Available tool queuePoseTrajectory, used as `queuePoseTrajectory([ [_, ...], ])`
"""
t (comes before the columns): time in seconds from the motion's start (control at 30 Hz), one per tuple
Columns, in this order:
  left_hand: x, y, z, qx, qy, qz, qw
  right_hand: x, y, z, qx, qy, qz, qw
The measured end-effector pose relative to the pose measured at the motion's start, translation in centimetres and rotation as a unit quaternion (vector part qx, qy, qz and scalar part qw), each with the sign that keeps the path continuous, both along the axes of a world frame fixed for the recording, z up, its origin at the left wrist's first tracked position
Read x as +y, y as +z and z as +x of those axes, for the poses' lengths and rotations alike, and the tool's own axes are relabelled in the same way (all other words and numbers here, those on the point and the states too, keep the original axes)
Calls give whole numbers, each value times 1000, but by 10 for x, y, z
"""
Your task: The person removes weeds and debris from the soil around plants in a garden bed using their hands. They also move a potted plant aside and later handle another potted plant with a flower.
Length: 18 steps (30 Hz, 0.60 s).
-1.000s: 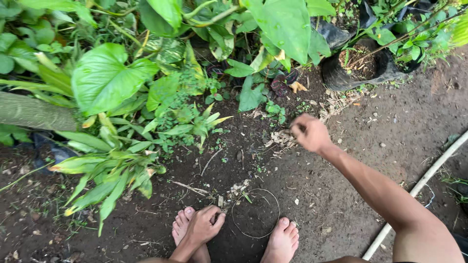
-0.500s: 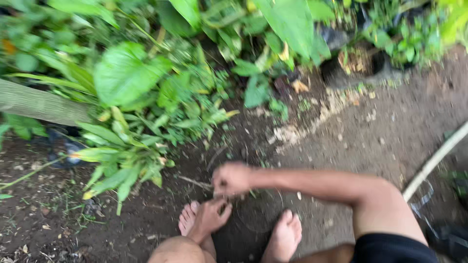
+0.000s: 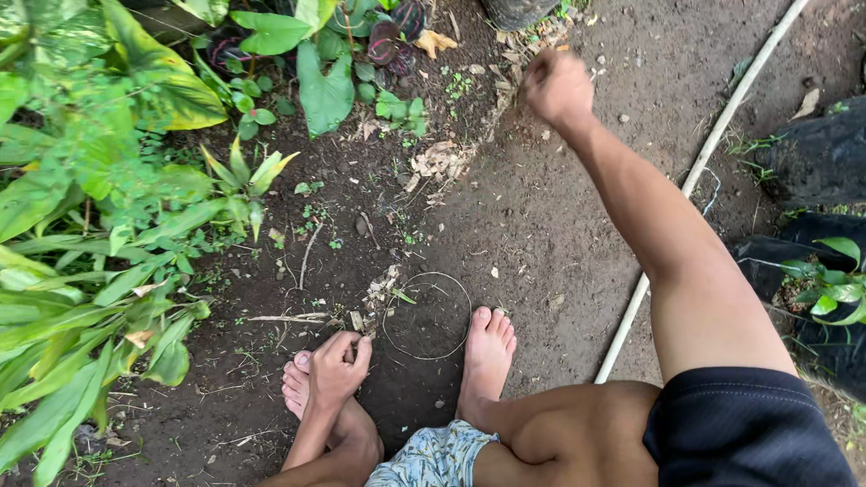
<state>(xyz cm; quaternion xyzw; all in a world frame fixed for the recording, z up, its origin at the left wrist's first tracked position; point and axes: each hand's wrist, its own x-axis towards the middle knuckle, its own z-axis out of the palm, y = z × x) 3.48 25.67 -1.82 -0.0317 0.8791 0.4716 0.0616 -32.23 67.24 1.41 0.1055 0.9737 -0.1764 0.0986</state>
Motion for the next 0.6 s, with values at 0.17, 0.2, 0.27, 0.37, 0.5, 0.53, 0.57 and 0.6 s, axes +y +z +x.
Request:
queuePoseTrajectory([
  [0.17, 4, -3, 0, -22, 5, -15, 1000, 19, -1, -22, 69, -121, -88, 986],
  [0.2, 4, -3, -1, -25, 6, -18, 999, 18, -3, -27, 69, -142, -108, 981],
  [0.27, 5, -3, -1, -22, 10, -22, 999, 14, -7, -36, 105, -129, -111, 980],
  [0.37, 7, -3, -3, -23, 14, -33, 999, 8, -16, -49, 133, -153, -125, 971],
  [0.5, 8, -6, -6, -30, 22, -39, 999, 8, -28, -62, 162, -194, -131, 959],
  [0.53, 8, -6, -6, -27, 21, -38, 999, 8, -31, -63, 191, -176, -129, 957],
  [0.57, 8, -8, -6, -23, 21, -38, 999, 10, -34, -64, 221, -157, -129, 954],
  [0.6, 7, -8, -6, -20, 21, -38, 999, 11, -36, -65, 250, -138, -129, 950],
])
